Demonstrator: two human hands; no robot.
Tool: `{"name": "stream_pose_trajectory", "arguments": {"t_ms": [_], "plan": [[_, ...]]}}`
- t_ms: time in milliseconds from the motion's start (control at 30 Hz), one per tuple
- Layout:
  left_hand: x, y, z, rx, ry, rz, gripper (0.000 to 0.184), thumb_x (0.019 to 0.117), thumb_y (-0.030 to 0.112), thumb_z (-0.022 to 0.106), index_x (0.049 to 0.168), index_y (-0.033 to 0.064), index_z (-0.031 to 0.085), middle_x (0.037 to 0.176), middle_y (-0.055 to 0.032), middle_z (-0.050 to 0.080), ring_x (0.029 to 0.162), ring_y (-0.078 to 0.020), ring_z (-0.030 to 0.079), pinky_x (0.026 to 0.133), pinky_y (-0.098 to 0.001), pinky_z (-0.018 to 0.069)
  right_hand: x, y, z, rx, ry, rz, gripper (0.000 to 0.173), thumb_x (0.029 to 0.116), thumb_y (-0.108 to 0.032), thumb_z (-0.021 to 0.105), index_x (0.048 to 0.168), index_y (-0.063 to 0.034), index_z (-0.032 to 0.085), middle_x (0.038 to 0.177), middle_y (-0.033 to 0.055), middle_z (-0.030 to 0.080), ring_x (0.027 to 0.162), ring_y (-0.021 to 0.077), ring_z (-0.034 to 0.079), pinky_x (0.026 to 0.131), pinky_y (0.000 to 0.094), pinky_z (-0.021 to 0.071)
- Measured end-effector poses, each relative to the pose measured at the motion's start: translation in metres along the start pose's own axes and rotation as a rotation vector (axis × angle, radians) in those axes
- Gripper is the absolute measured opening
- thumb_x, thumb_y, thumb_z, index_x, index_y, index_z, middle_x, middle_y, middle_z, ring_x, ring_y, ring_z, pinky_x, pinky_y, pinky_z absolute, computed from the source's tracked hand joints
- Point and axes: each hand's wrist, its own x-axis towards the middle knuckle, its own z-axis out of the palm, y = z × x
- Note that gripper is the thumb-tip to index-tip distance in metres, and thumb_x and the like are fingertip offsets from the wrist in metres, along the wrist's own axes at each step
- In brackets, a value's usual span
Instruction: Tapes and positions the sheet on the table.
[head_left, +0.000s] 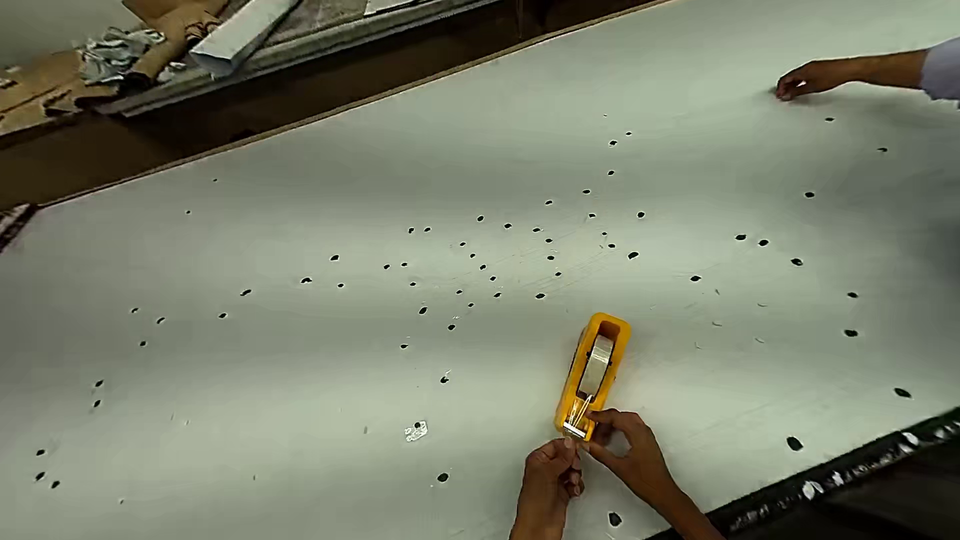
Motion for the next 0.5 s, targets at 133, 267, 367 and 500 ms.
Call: {"name": "stream_pose_trajectory", "arguments": {"t_ms": [133, 267, 367, 500], "plan": [[0.004, -0.005, -0.005, 0.126, 0.114, -0.122, 0.018, 0.1046, 0.006, 0.053, 0.094, -0.0006, 0.066, 0.066, -0.0008, 0.061, 0.052, -0.0056, 0.056, 0.049, -0.0196, 0.0487, -0.004, 0.006, -0.009, 0.017, -0.088, -0.052, 0.039, 0.088, -0.032, 0.076, 0.123, -0.0161, 0.071, 0.087, -0.0047, 0.074, 0.081, 0.0084, 0.066, 0.094, 0.0438, 0.0456], [0.035, 0.055, -0.021, 0.58, 0.248, 0.364, 0.019, 0.1004, 0.01, 0.059, 0.105, -0.0063, 0.068, 0.077, -0.0054, 0.067, 0.062, -0.0097, 0.06, 0.059, -0.0268, 0.0531, 0.0, 0.012, -0.011, 0.014, -0.106, -0.113, 0.035, 0.0909, -0.031, 0.072, 0.124, -0.0194, 0.069, 0.085, -0.0038, 0.073, 0.08, 0.0074, 0.065, 0.095, 0.0382, 0.0459], [0.101, 0.129, -0.023, 0.858, 0.309, 0.525, 0.025, 0.1017, 0.015, 0.061, 0.111, -0.0065, 0.068, 0.088, -0.0138, 0.07, 0.071, -0.0199, 0.065, 0.069, -0.039, 0.0566, 0.001, 0.008, -0.011, 0.006, -0.1, -0.107, 0.031, 0.0896, -0.028, 0.071, 0.119, -0.0174, 0.071, 0.081, -0.002, 0.072, 0.076, 0.0084, 0.064, 0.093, 0.037, 0.0446], [0.184, 0.207, -0.013, 0.92, 0.358, 0.602, 0.029, 0.1019, 0.015, 0.062, 0.122, -0.005, 0.066, 0.091, -0.0172, 0.07, 0.074, -0.0228, 0.065, 0.072, -0.0429, 0.0555, 0.003, 0.005, -0.015, 0.018, -0.143, -0.107, 0.03, 0.0913, -0.024, 0.07, 0.119, -0.013, 0.072, 0.081, 0.0029, 0.073, 0.075, 0.0119, 0.065, 0.093, 0.0392, 0.0444]]}}
